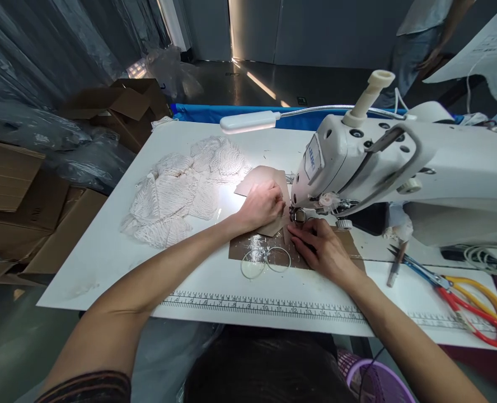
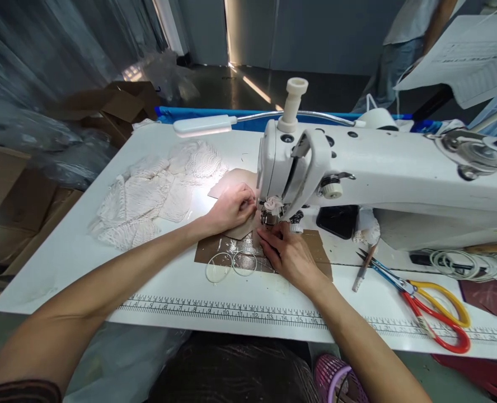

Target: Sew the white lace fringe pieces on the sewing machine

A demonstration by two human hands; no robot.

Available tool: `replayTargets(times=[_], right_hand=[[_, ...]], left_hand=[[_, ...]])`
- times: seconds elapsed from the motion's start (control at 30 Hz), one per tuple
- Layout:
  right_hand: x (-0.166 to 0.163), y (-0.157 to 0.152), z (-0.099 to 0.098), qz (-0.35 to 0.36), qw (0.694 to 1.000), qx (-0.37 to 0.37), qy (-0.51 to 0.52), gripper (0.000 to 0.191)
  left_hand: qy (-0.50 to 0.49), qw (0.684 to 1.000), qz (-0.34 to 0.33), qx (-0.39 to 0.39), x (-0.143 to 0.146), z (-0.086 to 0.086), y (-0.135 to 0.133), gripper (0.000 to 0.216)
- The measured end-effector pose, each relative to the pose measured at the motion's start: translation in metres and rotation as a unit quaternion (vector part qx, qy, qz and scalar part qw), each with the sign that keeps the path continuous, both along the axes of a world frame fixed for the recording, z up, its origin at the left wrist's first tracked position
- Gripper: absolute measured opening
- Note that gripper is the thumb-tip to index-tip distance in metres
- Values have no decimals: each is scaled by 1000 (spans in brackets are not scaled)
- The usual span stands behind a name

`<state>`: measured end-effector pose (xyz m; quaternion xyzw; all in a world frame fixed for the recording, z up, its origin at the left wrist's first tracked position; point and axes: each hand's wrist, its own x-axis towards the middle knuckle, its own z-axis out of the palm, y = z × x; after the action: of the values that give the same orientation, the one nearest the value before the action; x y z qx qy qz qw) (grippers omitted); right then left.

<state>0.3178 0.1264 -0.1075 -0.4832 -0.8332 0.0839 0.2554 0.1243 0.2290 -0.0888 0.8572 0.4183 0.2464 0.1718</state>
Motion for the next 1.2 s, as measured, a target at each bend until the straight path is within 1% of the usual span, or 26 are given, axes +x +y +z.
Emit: replayTargets(times=[0.07,0.13,0.2,0.27,0.33,0.43,0.6,0.8,0.93,1.0,1.07,1.13,1.2], right_hand=[[-1,-1,1,-5,1000,5,-22,37],[-1,-1,3,0,1000,7,-31,38],[0,-1,5,10,1000,5,-29,37],[1,-2,7,18,1000,2,-22,36],[1,-2,7,16,1000,0,-23,36],[-1,-3,7,4,1000,2,-27,39],[-4,-6,8,-9,1000,-9,-19,38],[2,-6,12,6,1000,-17,12,35],[0,-7,12,39,996,-46,59,32],[-4,-9,11,47,996,-49,54,31],[-11,-11,9,39,998,-34,33,27],[-16,-12,7,37,999,-25,24,21],[-20,-13,5,47,998,-34,29,20]], left_hand=[[45,997,14,63,-2,5,-4,15],[78,992,4,98,-4,11,-12,20],[114,988,-36,93,-7,17,-20,24],[150,983,-73,70,-8,20,-26,26],[171,980,-84,54,-9,20,-28,29],[160,983,-77,41,-8,17,-26,32],[126,990,-59,34,-8,11,-16,31],[118,990,-57,48,-10,2,-7,41],[127,989,-61,48,-11,-4,-3,44],[107,991,-53,61,-10,-5,-2,41],[68,994,-32,81,-10,-4,-3,35],[36,994,0,107,-12,0,-8,26],[32,991,17,130,-18,6,-16,23]])
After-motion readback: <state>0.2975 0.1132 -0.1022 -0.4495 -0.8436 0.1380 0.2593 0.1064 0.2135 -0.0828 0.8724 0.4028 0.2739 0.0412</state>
